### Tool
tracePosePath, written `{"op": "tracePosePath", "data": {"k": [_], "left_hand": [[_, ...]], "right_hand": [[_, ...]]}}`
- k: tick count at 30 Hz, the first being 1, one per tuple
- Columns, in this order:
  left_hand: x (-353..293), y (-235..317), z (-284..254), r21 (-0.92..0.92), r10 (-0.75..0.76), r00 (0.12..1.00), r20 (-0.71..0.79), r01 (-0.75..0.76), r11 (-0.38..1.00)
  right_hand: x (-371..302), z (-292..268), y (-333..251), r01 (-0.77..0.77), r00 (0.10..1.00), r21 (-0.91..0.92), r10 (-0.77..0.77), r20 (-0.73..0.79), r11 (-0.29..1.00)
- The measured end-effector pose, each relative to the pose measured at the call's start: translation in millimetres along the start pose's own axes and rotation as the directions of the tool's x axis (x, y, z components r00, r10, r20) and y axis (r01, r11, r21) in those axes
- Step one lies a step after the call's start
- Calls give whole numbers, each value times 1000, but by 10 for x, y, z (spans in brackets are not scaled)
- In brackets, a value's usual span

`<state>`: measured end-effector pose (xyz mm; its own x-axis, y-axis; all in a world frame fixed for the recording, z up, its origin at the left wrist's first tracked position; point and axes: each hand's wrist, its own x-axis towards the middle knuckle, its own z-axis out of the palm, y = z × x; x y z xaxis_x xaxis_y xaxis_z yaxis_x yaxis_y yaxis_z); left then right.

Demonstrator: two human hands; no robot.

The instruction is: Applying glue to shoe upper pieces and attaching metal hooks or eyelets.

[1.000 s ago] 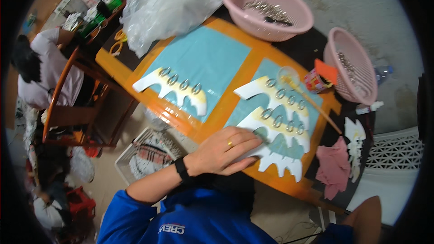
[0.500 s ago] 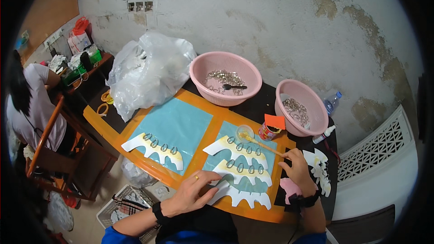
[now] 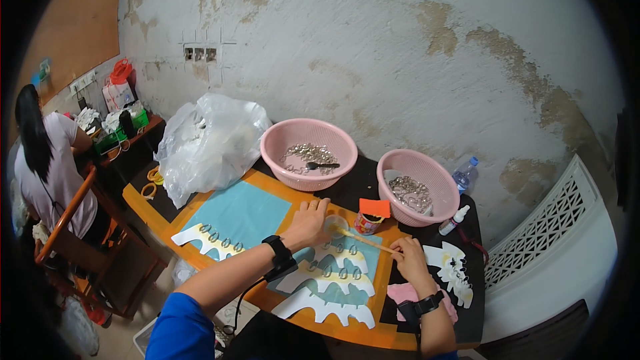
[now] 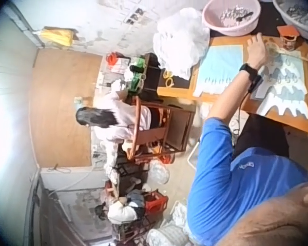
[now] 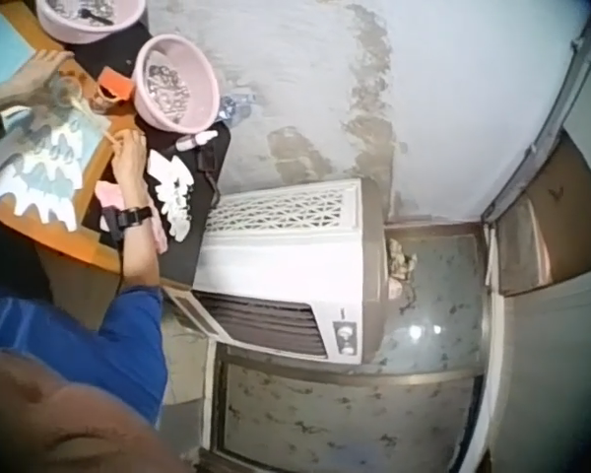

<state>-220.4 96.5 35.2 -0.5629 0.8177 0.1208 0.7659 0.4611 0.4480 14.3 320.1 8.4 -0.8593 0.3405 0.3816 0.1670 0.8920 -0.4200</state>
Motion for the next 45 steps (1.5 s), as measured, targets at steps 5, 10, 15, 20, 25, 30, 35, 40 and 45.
{"op": "tracePosePath", "data": {"k": [5,10,15,20,25,30,35,40,45], "left_hand": [[254,59,110,45,4,993,120,-10,999],[382,176,47,66,-6,965,263,-12,998],[441,107,130,79,7,973,229,-25,997],[372,99,102,29,-2,981,196,-4,1000],[376,6,145,93,35,987,158,-50,994],[365,-36,229,94,63,991,121,-75,993],[349,-50,212,40,77,995,57,-79,996],[409,-121,235,4,31,997,67,-32,999],[481,-219,255,-80,143,985,92,-136,987]], "right_hand": [[-38,-34,14,56,996,-17,-57,-66,998],[-60,-47,11,36,997,73,-31,-74,997],[-44,-170,-105,-77,994,184,89,-59,980],[-131,-652,-302,-35,977,59,47,-210,998],[-200,-976,-270,-22,940,529,198,-279,848],[-191,-901,-272,69,972,777,133,-194,625],[-145,-830,-357,86,975,868,137,-174,490],[-120,-857,-440,119,977,866,96,-188,486],[-128,-782,-518,195,964,801,40,-263,566]]}}
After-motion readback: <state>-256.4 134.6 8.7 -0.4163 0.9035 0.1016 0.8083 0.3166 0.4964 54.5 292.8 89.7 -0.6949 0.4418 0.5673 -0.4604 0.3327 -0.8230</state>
